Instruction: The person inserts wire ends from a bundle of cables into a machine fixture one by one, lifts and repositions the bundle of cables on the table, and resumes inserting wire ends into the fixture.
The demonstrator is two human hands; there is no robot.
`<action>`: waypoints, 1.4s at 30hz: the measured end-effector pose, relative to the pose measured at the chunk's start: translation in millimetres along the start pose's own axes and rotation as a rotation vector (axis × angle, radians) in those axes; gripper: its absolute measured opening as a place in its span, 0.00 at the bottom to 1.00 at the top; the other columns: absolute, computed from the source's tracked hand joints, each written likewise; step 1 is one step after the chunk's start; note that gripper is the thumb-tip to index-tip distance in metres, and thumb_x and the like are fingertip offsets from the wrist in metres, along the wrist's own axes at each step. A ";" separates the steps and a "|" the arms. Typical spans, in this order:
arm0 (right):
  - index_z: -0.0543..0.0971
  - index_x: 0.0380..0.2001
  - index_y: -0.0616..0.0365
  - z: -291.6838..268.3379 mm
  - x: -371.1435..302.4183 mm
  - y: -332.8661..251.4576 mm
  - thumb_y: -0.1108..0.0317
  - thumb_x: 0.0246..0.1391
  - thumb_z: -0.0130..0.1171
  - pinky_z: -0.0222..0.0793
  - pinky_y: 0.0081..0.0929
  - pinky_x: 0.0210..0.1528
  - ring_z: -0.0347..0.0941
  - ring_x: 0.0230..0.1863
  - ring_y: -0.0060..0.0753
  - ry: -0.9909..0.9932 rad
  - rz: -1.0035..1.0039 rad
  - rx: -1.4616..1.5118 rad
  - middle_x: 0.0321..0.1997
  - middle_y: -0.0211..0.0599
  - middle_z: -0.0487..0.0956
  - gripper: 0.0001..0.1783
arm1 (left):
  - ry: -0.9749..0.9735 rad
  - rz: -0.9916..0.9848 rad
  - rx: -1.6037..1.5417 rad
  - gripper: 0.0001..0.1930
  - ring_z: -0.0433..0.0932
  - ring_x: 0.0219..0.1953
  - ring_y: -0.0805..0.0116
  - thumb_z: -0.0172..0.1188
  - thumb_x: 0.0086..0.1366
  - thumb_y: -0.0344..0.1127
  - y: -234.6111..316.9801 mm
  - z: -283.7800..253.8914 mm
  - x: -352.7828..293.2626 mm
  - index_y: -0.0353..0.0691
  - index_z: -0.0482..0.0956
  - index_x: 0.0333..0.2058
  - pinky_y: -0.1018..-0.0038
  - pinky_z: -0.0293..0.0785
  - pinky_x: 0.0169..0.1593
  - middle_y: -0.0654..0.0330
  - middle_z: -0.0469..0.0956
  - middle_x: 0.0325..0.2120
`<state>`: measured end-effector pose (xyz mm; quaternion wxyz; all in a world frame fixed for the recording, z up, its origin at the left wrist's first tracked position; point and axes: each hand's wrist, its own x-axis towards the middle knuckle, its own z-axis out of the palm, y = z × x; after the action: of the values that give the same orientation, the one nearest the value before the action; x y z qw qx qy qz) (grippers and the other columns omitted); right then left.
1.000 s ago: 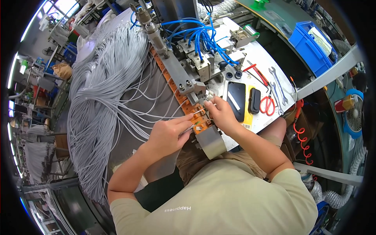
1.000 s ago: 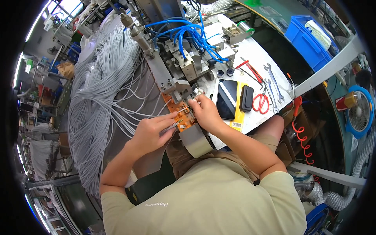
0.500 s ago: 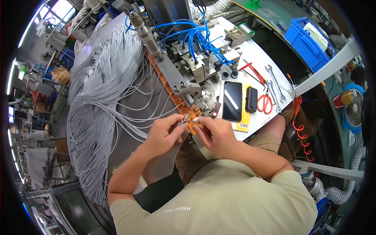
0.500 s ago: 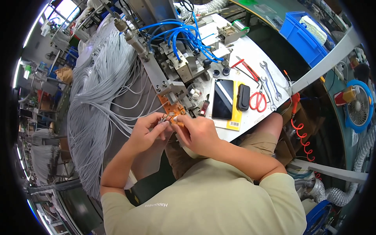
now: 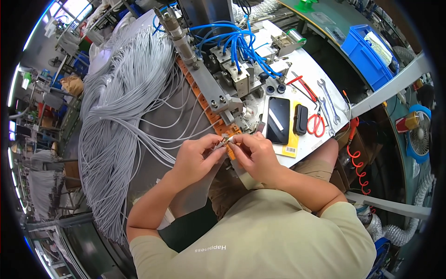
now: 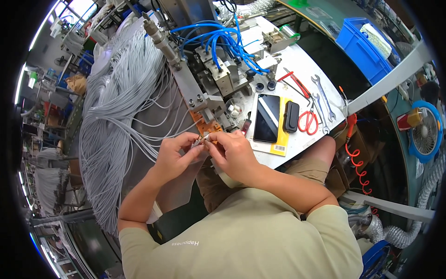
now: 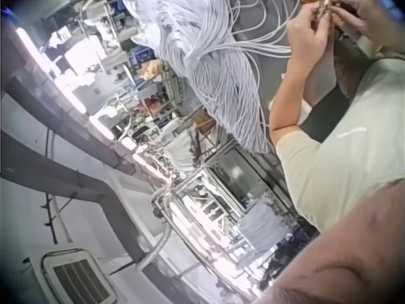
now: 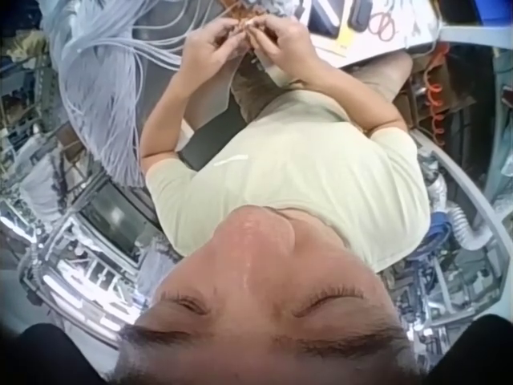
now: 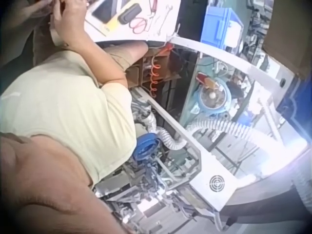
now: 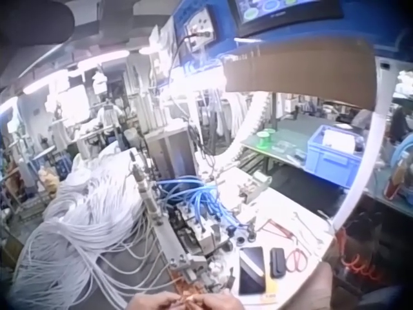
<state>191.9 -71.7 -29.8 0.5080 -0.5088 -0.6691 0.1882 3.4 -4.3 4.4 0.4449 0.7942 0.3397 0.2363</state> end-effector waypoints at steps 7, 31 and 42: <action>0.75 0.34 0.61 -5.1 1.4 5.2 0.74 0.56 0.63 0.61 0.29 0.33 0.69 0.21 0.31 -0.270 0.368 0.394 0.24 0.37 0.78 0.06 | -0.150 -0.094 -0.040 0.09 0.79 0.23 0.76 0.59 0.67 0.31 4.0 -3.3 -1.1 0.33 0.78 0.42 0.78 0.75 0.30 0.60 0.82 0.24; 0.73 0.32 0.58 -0.9 14.7 64.9 0.64 0.63 0.60 0.54 0.17 0.23 0.60 0.22 0.11 -0.115 0.605 0.431 0.20 0.21 0.70 0.10 | -0.102 0.257 0.407 0.11 0.82 0.32 0.56 0.64 0.60 0.29 6.4 -1.3 -2.8 0.36 0.81 0.42 0.70 0.78 0.36 0.54 0.82 0.35; 0.73 0.33 0.58 4.4 4.4 67.7 0.63 0.66 0.56 0.57 0.20 0.22 0.61 0.21 0.11 0.043 0.571 0.329 0.19 0.23 0.70 0.11 | 0.068 0.243 0.364 0.08 0.81 0.28 0.64 0.65 0.59 0.29 -1.5 2.6 0.4 0.36 0.83 0.38 0.74 0.77 0.32 0.56 0.81 0.33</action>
<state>221.3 -38.8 -81.5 0.5240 -0.5908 -0.4493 0.4177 4.9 -4.9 1.8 0.2510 0.8881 0.2935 0.2494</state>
